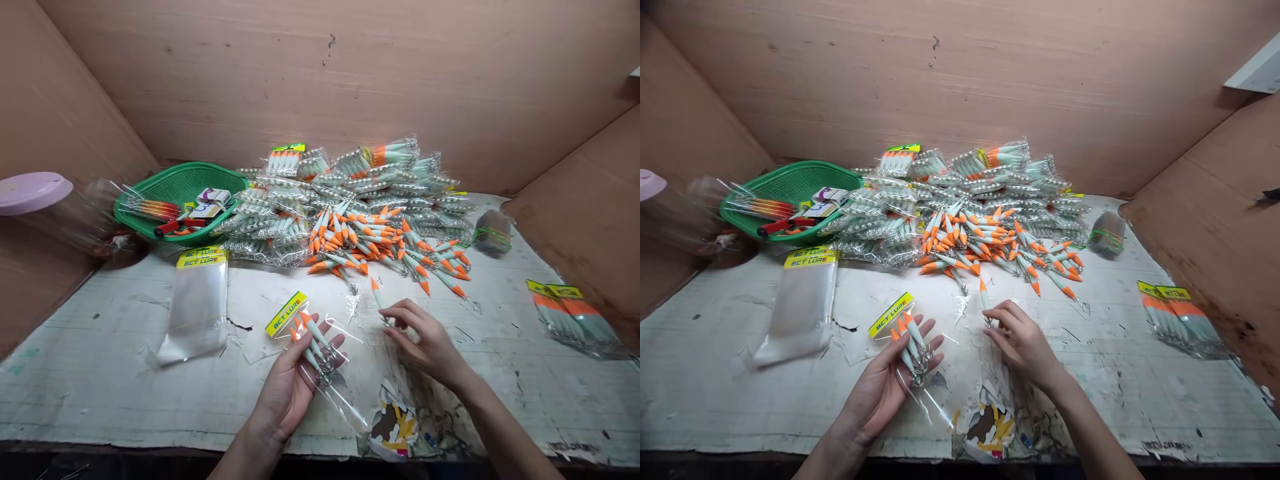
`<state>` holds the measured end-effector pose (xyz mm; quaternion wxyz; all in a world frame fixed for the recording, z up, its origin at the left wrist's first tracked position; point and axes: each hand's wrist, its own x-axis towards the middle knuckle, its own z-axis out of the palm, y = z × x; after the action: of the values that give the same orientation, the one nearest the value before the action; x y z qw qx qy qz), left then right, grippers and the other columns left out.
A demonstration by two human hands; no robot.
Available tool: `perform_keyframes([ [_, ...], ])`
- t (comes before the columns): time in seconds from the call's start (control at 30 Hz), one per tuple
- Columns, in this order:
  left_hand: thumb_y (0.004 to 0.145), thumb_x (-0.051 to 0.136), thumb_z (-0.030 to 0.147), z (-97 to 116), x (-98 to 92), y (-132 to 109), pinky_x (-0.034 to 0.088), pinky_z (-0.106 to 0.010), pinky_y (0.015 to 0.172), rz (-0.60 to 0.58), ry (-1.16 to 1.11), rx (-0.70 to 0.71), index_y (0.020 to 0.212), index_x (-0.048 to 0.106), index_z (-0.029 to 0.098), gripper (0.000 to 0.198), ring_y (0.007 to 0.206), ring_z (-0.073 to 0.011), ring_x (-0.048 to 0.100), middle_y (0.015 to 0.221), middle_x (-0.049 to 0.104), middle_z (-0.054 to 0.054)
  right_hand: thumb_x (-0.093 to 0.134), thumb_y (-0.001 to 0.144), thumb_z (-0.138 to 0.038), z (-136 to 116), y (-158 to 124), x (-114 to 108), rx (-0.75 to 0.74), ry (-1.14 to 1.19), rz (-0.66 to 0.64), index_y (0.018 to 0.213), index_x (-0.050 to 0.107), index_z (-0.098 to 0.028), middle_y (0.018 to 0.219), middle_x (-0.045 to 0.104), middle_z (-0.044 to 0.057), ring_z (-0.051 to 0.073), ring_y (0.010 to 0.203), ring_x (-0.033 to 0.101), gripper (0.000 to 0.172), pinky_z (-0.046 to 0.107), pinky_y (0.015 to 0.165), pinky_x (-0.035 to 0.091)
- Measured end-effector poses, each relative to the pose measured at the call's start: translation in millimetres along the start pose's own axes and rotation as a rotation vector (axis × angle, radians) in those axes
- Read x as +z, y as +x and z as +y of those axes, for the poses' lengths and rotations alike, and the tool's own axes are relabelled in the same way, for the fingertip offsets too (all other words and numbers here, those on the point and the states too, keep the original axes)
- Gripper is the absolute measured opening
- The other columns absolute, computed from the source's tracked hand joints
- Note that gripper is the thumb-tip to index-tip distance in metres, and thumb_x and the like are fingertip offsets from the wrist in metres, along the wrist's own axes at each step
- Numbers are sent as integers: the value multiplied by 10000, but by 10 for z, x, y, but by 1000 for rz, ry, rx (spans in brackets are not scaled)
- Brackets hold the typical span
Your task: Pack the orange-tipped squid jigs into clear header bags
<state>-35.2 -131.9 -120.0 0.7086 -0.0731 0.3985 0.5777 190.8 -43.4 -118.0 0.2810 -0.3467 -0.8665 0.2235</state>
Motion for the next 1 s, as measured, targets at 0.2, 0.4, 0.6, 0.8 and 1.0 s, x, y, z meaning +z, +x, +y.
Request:
perform_keyframes([
  [0.2,859,571,194,35,-20,11,577,-421,817,-7,-9,14,1260,491,158,411,1075,-316,623,1355,529,-136,564,890,-347,-762,-161,-597,-113,278,-404,1051,643,-258,811,643,51,178,732,635,200,262,619,544],
  [0.4,861,564,179,-9,12,-51,561,-475,835,-103,13,-64,1279,494,157,425,1014,-303,651,1261,602,-141,513,894,-136,-850,-111,-70,-210,-94,-169,1138,590,-168,903,679,91,179,772,623,258,289,649,530],
  [0.6,880,524,193,0,1,-120,524,-511,889,-187,-9,-76,1275,522,119,402,981,-292,659,1091,683,-145,408,921,-118,-752,-228,134,-302,-184,43,1208,577,-154,1090,660,147,222,894,613,335,370,737,519],
  [0.8,840,544,140,-21,-6,-163,516,-485,906,-276,-1,-122,1285,528,100,446,1026,-315,643,1126,673,-161,543,834,-25,-847,-229,211,-185,-58,200,1025,606,-177,756,593,49,147,655,528,252,270,548,430],
  [1.0,867,536,207,-5,-16,-202,581,-424,757,-199,-22,-170,1435,334,218,603,1004,-324,653,1347,537,-152,588,861,-174,-706,-197,-131,-52,121,65,949,566,-193,786,558,36,143,695,547,92,263,595,477],
])
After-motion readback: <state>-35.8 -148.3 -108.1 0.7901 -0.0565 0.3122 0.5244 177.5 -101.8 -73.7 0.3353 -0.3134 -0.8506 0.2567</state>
